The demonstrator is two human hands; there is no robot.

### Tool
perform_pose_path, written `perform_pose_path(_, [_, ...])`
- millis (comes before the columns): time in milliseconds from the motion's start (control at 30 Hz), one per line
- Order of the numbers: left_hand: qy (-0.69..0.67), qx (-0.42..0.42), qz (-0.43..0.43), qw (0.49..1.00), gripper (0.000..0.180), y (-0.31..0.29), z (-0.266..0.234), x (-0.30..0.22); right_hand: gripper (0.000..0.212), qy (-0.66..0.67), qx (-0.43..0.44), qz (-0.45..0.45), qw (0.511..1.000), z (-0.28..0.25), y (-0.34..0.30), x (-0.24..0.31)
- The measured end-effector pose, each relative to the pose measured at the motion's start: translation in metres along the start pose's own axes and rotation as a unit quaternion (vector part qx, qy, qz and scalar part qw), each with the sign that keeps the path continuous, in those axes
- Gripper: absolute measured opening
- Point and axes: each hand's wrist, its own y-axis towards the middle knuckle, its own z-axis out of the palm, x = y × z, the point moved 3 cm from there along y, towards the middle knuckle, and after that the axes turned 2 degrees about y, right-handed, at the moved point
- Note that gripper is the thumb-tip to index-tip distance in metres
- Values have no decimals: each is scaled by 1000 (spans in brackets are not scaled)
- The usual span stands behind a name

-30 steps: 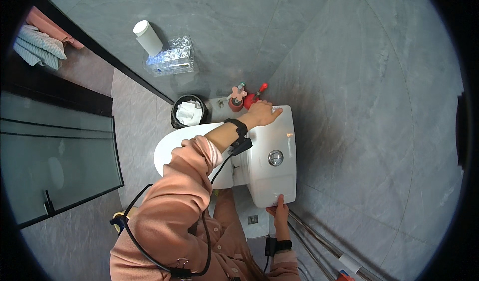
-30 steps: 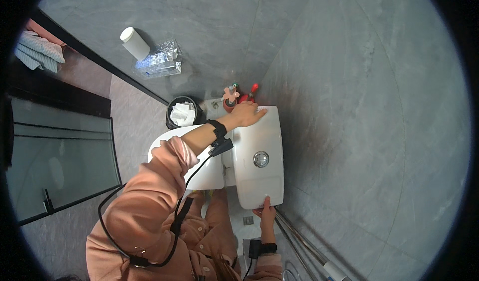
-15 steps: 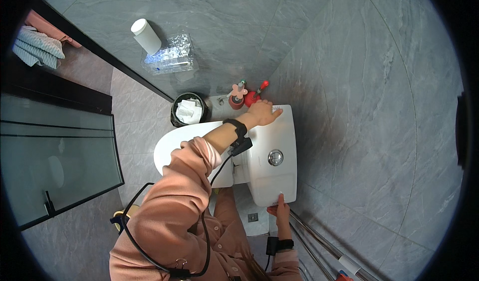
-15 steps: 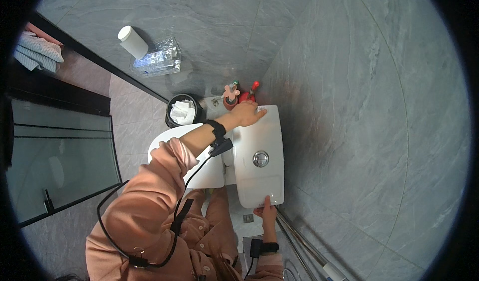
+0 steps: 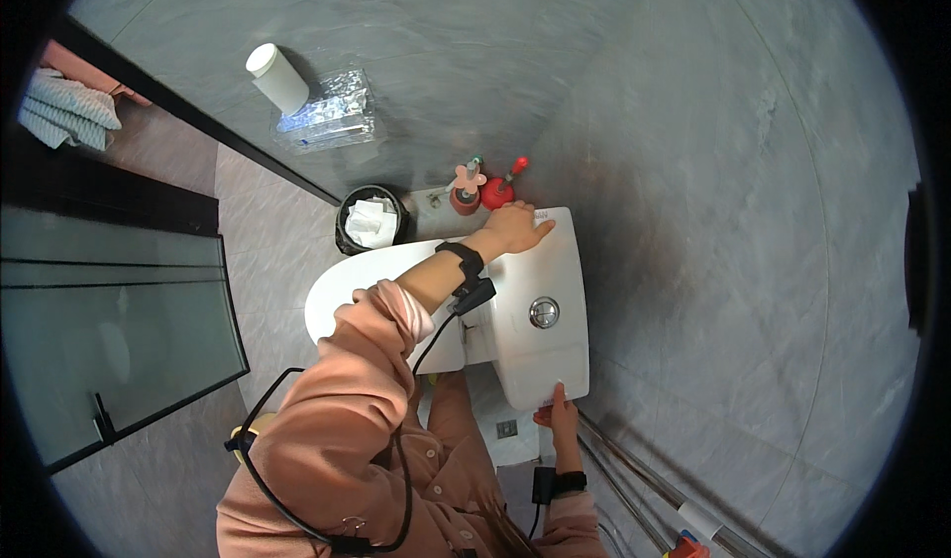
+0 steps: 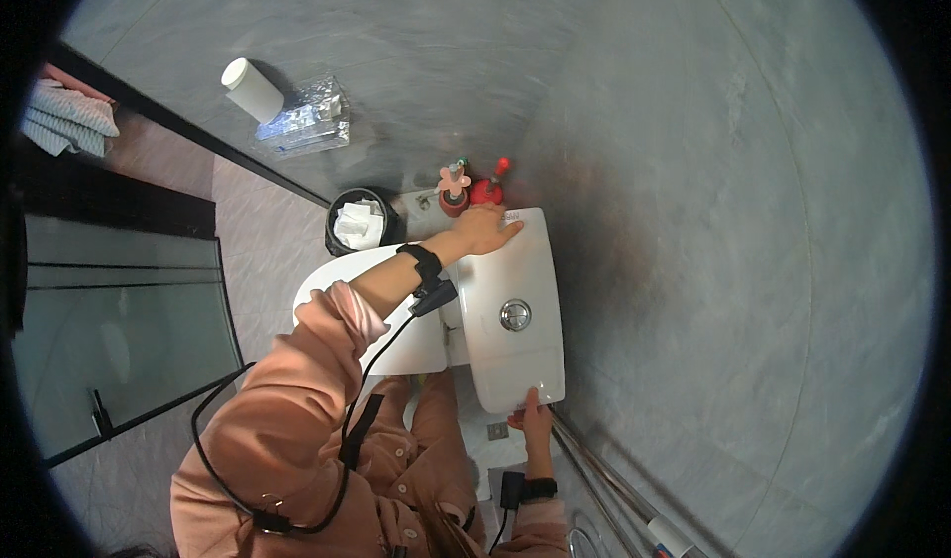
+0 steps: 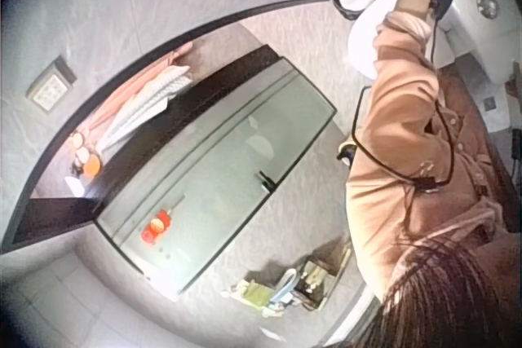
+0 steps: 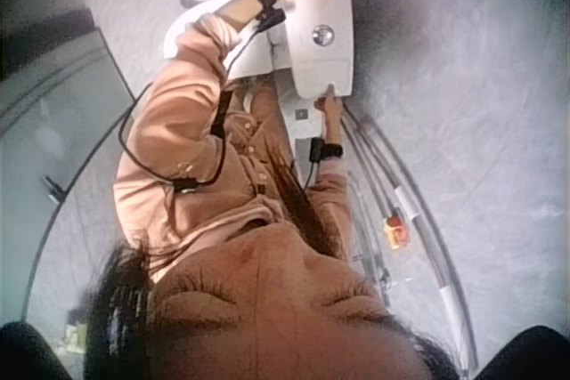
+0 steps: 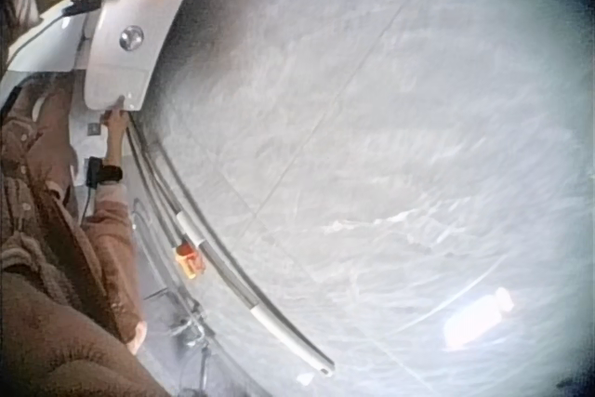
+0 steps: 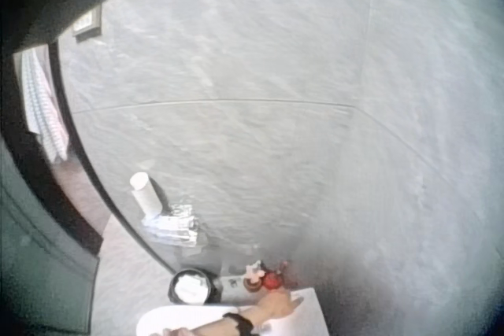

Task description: The person opens the toilet tank lid, removes a black rubber seal, and reinserts it into the tank. They then close the lid and repeat the process of opening the tank and handling the seal.

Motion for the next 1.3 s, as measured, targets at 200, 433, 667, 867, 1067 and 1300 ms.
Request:
perform_pose_path(200, [19,14,6,1000,68,3,9,8,66,-18,23,7,1000,-1,1,-1])
perform_pose_path(433, [-58,5,-26,998,79,-11,-14,17,45,-612,-81,-102,780,-3,-32,80])
perform_pose_path(667, [-213,-95,16,972,66,-126,-71,29,31,-526,-95,-646,544,69,-25,162])
perform_pose_path(867, [-246,-94,-44,964,61,-206,-71,54,33,-569,-30,-634,524,86,7,153])
perform_pose_path(1067, [-293,-105,-86,946,61,-234,-62,67,34,-590,-8,-632,503,87,22,151])
perform_pose_path(1300, [-326,-122,-82,934,61,-234,-61,65,28,-612,38,-586,531,93,25,160])
